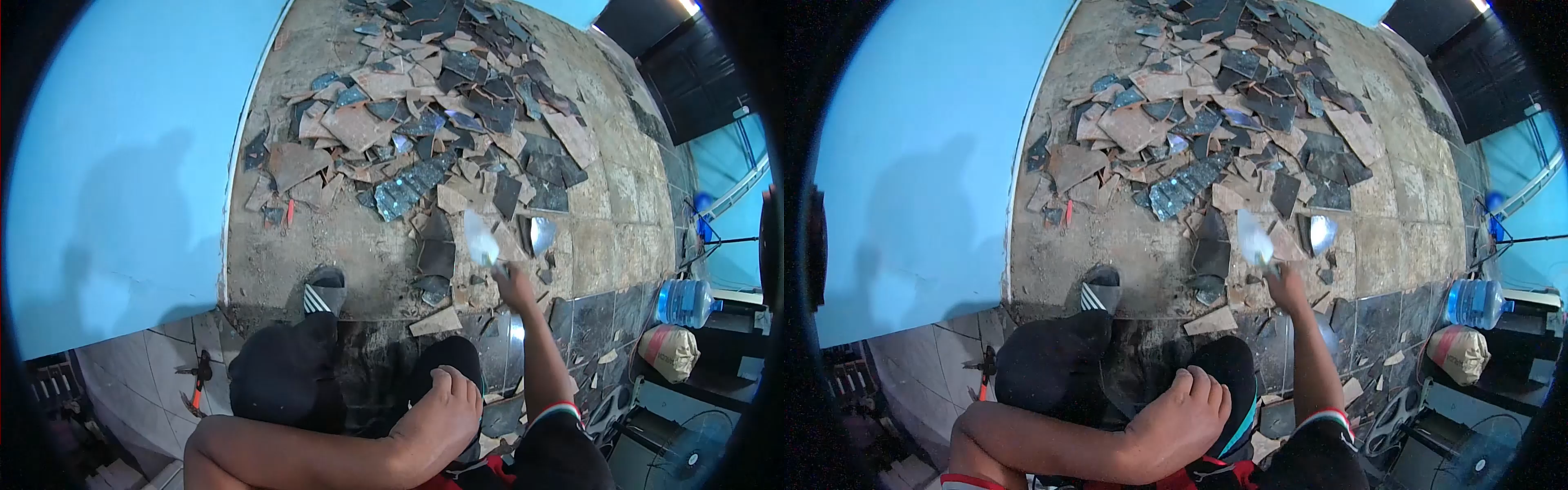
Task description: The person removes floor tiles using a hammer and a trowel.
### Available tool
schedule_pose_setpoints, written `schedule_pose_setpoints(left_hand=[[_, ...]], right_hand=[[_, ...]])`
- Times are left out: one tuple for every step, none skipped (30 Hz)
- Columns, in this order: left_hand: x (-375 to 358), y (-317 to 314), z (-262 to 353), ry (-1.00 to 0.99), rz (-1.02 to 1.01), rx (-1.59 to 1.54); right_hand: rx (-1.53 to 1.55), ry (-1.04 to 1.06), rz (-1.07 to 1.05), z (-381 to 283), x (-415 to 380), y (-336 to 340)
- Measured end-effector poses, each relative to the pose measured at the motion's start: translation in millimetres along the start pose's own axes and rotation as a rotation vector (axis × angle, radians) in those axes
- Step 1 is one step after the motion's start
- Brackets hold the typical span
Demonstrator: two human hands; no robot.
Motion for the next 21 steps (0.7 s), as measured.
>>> schedule_pose_setpoints(left_hand=[[0.4,-2.3,1.0,0.003,-0.003,-0.013],[0.1,-0.1,1.8,-0.038,0.002,-0.017],[-0.9,5.1,0.4,-0.079,0.007,-0.022],[-1.9,7.5,1.7,-0.121,0.011,-0.028],[-2.5,5.5,3.1,-0.126,-0.005,-0.025],[-2.5,4.2,3.7,-0.13,-0.018,-0.017],[-1.9,3.2,4.6,-0.131,-0.029,-0.009],[-1.5,-2.6,6.6,-0.119,-0.04,0.001],[-0.6,-12.0,8.2,-0.108,-0.049,0.013],[0.4,-18.2,9.1,-0.097,-0.057,0.025],[1.1,-19.4,10.7,-0.101,-0.059,0.018],[1.7,-20.2,12.0,-0.104,-0.059,0.011],[2.5,-21.0,13.2,-0.106,-0.059,0.004],[3.6,-21.9,14.7,-0.107,-0.061,0.01],[5.2,-22.7,16.2,-0.108,-0.064,0.017],[6.2,-23.6,17.5,-0.109,-0.068,0.023],[6.4,-23.6,18.1,-0.114,-0.071,0.019],[6.9,-22.8,18.3,-0.122,-0.075,0.015],[7.3,-22.1,19.0,-0.133,-0.076,0.013],[6.9,-22.0,20.1,-0.143,-0.082,0.011],[6.6,-21.4,20.2,-0.149,-0.085,0.012]], right_hand=[[0.061,-0.079,-0.123,24.5,-24.4,-20.1],[-0.012,-0.018,-0.146,35.5,-49.3,-26.2],[-0.084,0.045,-0.17,43.5,-71.2,-27.7],[-0.1,0.03,-0.214,53.9,-89.1,-27.9],[-0.114,0.016,-0.258,63.3,-105.4,-28.0],[-0.126,0.006,-0.296,71.4,-113.9,-29.3],[-0.144,0.03,-0.308,78.3,-116.5,-28.2],[-0.163,0.054,-0.325,83.8,-120.7,-25.2],[-0.181,0.079,-0.339,86.5,-123.2,-25.0],[-0.194,0.096,-0.369,89.2,-121.9,-25.8],[-0.204,0.121,-0.404,83.6,-118.8,-27.5],[-0.214,0.146,-0.437,74.4,-114.6,-30.0],[-0.225,0.173,-0.471,64.1,-110.4,-34.0],[-0.269,0.223,-0.499,47.2,-108.9,-38.0],[-0.313,0.274,-0.528,26.6,-108.8,-42.5],[-0.355,0.325,-0.557,10.2,-108.9,-48.0],[-0.301,0.35,-0.569,-0.7,-108.2,-56.0],[-0.247,0.372,-0.58,-7.3,-107.0,-67.1],[-0.193,0.39,-0.589,-10.5,-104.1,-74.3],[-0.21,0.412,-0.633,-9.8,-99.7,-81.0],[-0.23,0.437,-0.673,-10.6,-90.9,-85.8]])
Point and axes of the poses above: each hand's wrist, its own x-axis towards the middle knuckle, its own y-axis out of the back of the hand, z = x × y, the point moved 7 cm from there along x, towards the middle knuckle, and after that the axes turned 13 degrees about -x, right-handed, at the moved point
